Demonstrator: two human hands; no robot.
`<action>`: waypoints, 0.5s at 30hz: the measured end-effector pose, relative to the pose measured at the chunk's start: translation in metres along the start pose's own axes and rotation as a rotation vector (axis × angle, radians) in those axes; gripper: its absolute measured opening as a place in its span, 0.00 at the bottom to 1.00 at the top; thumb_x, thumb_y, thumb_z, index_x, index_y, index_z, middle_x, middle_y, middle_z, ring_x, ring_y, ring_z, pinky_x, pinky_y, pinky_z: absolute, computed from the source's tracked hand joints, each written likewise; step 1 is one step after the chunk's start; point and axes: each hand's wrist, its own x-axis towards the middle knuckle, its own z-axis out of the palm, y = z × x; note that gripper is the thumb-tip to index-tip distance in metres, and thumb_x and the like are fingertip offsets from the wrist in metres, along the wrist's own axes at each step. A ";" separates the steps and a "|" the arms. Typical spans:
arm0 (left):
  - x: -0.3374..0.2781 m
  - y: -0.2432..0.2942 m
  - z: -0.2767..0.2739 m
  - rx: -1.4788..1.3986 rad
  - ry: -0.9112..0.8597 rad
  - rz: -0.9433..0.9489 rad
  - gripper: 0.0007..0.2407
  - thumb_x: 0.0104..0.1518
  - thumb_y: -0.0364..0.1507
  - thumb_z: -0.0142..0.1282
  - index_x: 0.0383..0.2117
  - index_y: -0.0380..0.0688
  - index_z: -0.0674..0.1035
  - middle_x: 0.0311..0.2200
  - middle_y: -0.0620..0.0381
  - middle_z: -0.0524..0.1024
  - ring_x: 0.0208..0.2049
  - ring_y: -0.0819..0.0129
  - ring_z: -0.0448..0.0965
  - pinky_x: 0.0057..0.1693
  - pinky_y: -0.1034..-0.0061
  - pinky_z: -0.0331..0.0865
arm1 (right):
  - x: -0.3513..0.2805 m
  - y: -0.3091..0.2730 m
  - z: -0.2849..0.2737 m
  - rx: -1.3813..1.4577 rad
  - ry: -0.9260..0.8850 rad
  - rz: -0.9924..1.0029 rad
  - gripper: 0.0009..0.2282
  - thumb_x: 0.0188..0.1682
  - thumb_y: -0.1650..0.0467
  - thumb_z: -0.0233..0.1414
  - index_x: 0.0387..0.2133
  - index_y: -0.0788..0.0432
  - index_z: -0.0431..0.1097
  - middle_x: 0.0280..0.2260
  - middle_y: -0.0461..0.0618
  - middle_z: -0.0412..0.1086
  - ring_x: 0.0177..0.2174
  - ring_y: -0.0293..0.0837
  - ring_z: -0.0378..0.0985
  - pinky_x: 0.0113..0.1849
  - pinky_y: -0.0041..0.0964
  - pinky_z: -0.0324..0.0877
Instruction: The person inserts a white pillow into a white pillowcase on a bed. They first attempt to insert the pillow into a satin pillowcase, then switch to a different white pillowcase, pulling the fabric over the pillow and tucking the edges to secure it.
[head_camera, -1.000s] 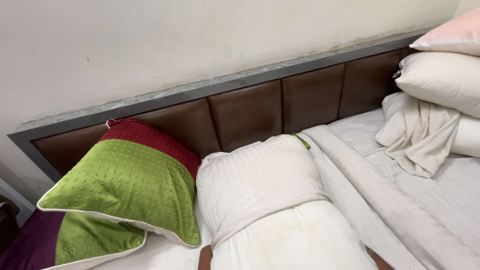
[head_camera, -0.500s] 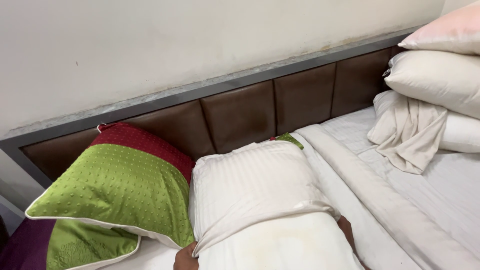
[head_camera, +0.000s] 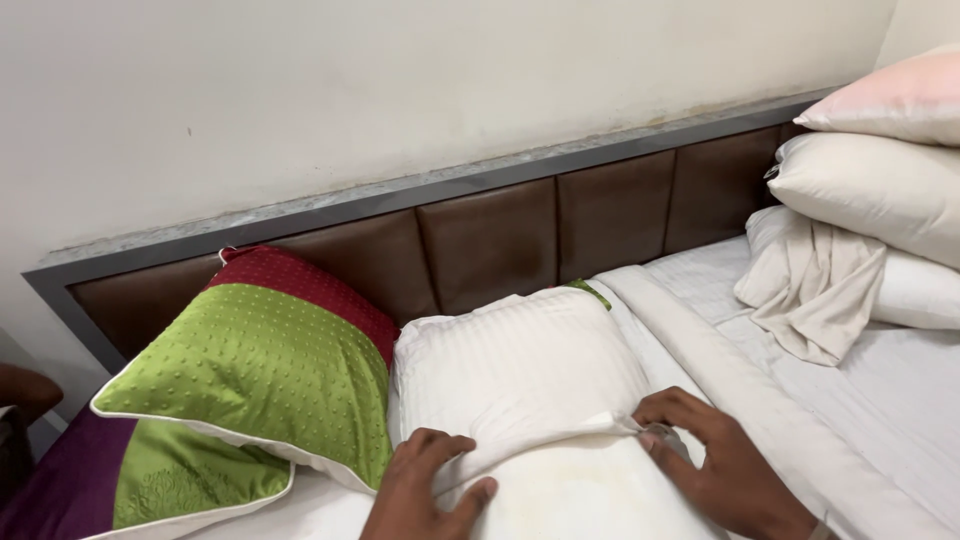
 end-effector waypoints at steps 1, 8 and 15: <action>0.001 -0.010 0.012 0.085 0.026 0.142 0.18 0.49 0.35 0.76 0.45 0.45 0.84 0.42 0.50 0.79 0.52 0.52 0.76 0.57 0.57 0.67 | -0.004 -0.017 -0.002 -0.133 -0.108 0.072 0.08 0.48 0.71 0.59 0.41 0.57 0.78 0.40 0.42 0.75 0.43 0.40 0.77 0.50 0.36 0.71; 0.008 -0.001 0.016 0.016 0.080 0.227 0.07 0.50 0.23 0.60 0.35 0.39 0.84 0.34 0.48 0.83 0.41 0.54 0.84 0.50 0.65 0.75 | -0.010 0.005 0.017 -0.201 -0.060 0.025 0.12 0.47 0.69 0.56 0.45 0.54 0.75 0.43 0.46 0.75 0.47 0.41 0.79 0.51 0.37 0.69; 0.002 0.044 -0.014 -0.175 -0.208 -0.152 0.14 0.49 0.33 0.68 0.41 0.45 0.82 0.35 0.51 0.83 0.43 0.62 0.86 0.55 0.70 0.76 | -0.002 0.002 0.006 -0.045 -0.269 0.331 0.12 0.56 0.64 0.48 0.46 0.55 0.72 0.45 0.54 0.72 0.48 0.47 0.74 0.52 0.37 0.69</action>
